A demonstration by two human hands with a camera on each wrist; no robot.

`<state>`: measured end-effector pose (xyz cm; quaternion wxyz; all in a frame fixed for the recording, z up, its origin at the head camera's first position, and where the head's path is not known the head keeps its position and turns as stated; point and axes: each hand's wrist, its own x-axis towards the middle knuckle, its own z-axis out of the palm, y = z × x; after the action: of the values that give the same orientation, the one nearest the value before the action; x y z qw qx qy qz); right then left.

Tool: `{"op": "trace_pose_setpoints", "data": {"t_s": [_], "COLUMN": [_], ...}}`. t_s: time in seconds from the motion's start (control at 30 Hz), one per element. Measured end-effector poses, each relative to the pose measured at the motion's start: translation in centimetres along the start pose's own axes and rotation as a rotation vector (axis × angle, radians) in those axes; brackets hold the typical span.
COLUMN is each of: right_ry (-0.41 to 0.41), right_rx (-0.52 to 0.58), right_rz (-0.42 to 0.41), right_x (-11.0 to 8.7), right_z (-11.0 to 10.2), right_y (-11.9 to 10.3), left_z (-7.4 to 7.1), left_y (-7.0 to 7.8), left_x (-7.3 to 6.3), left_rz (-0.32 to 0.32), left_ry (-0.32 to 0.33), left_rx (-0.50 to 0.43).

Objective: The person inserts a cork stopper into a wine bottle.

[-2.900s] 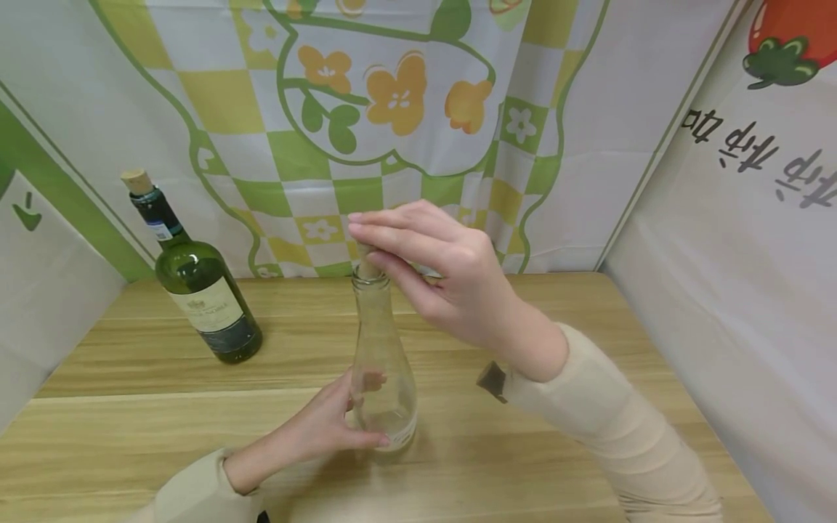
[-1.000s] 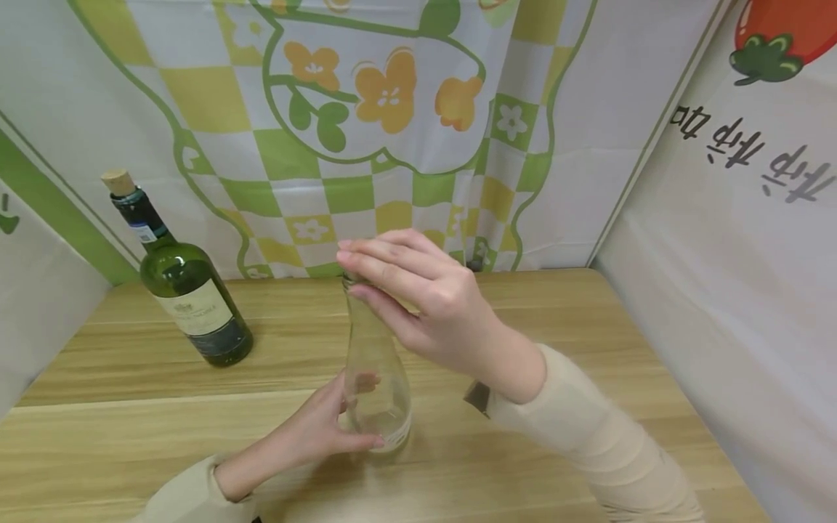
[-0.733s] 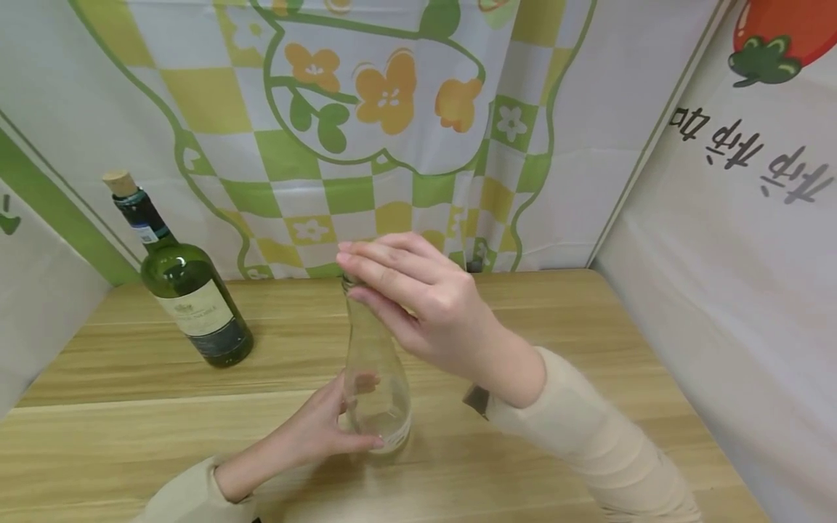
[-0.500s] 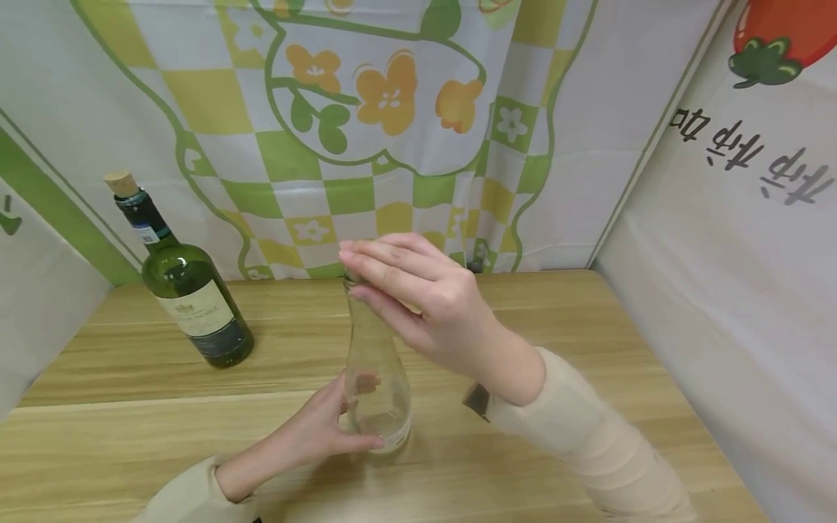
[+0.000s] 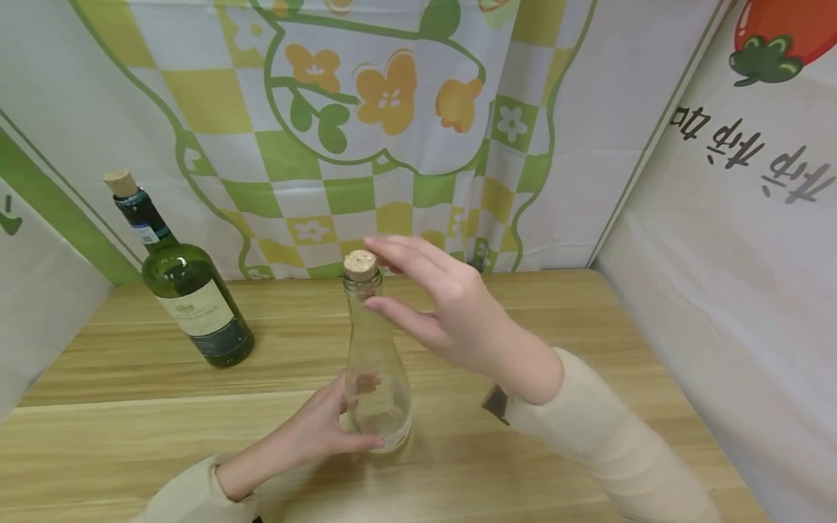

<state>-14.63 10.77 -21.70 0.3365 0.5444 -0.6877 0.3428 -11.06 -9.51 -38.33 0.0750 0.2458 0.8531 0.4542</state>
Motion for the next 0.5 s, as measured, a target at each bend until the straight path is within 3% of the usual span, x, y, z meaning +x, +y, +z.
{"op": "trace_pose_setpoints", "data": {"t_s": [0.5], "right_ry": [-0.164], "right_rx": [0.184], "right_rz": [0.252], "right_x": [-5.9], "right_z": [1.9], "right_y": [1.7], "left_z": [-0.1], "left_y": [0.1], "left_x": [-0.1], "left_rz": [-0.015], "left_ry": [-0.015], "left_rx": [-0.022]}}
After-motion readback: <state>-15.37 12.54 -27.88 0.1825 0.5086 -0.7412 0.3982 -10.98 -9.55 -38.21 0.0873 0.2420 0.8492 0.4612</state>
